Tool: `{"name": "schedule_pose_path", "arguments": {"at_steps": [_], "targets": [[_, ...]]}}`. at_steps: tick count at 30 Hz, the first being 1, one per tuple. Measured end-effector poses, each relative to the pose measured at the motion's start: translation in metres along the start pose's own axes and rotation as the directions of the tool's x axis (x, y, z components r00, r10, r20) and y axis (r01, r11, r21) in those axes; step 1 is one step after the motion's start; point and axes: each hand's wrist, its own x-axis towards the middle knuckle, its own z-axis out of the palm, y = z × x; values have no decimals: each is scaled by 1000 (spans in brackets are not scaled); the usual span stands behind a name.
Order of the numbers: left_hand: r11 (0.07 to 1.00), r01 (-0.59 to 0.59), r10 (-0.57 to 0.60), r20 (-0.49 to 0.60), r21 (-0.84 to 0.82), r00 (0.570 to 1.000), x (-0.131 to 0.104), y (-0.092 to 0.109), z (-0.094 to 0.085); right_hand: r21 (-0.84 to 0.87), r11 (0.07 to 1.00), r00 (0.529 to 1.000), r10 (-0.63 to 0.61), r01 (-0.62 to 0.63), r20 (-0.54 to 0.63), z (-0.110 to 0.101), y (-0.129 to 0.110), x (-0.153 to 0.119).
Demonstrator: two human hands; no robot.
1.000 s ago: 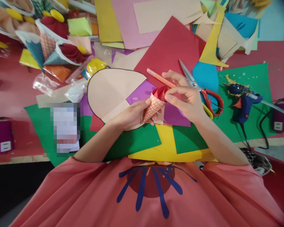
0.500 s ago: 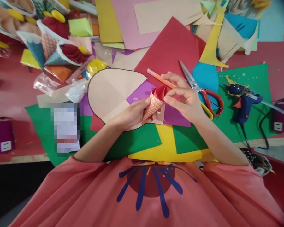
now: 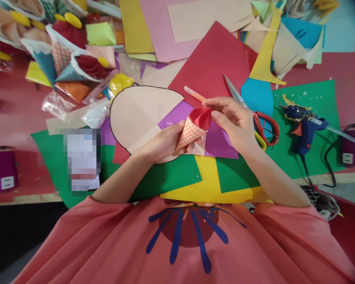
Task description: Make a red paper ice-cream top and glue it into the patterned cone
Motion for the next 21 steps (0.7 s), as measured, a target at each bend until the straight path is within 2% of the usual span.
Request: {"name": "schedule_pose_path", "arguments": {"at_steps": [4,6,8,10,12,14,16,18,21], "targets": [[989,-121,119,34,82,992,-2,-5,-5,-38,999,999,8,-6,44,1,0,-3],[968,-214,207,68,129,976,-4,-8,-6,-53,999,998,-5,8,58,0,0,-4],[927,-316,311,55,203,949,-7,-8,-5,-51,998,997,-45,49,65,0,-1,-4],[849,-423,441,18,316,897,-9,-8,-5,-44,995,994,-89,92,71,-1,-1,-4],[727,-517,573,16,451,819,-8,-7,-6,-46,989,986,-135,140,97,-1,-1,-3],[567,-594,673,95,571,733,-4,-6,-9,-70,977,971,-188,200,149,2,0,-2],[415,-641,708,213,646,673,1,-6,-11,-112,962,953,-223,249,203,5,2,-1],[376,-624,706,225,685,672,5,-6,-11,-146,954,945,-221,260,241,9,7,-2],[406,-607,676,223,682,703,8,-7,-8,-172,955,950,-195,241,244,14,17,-5]]}}
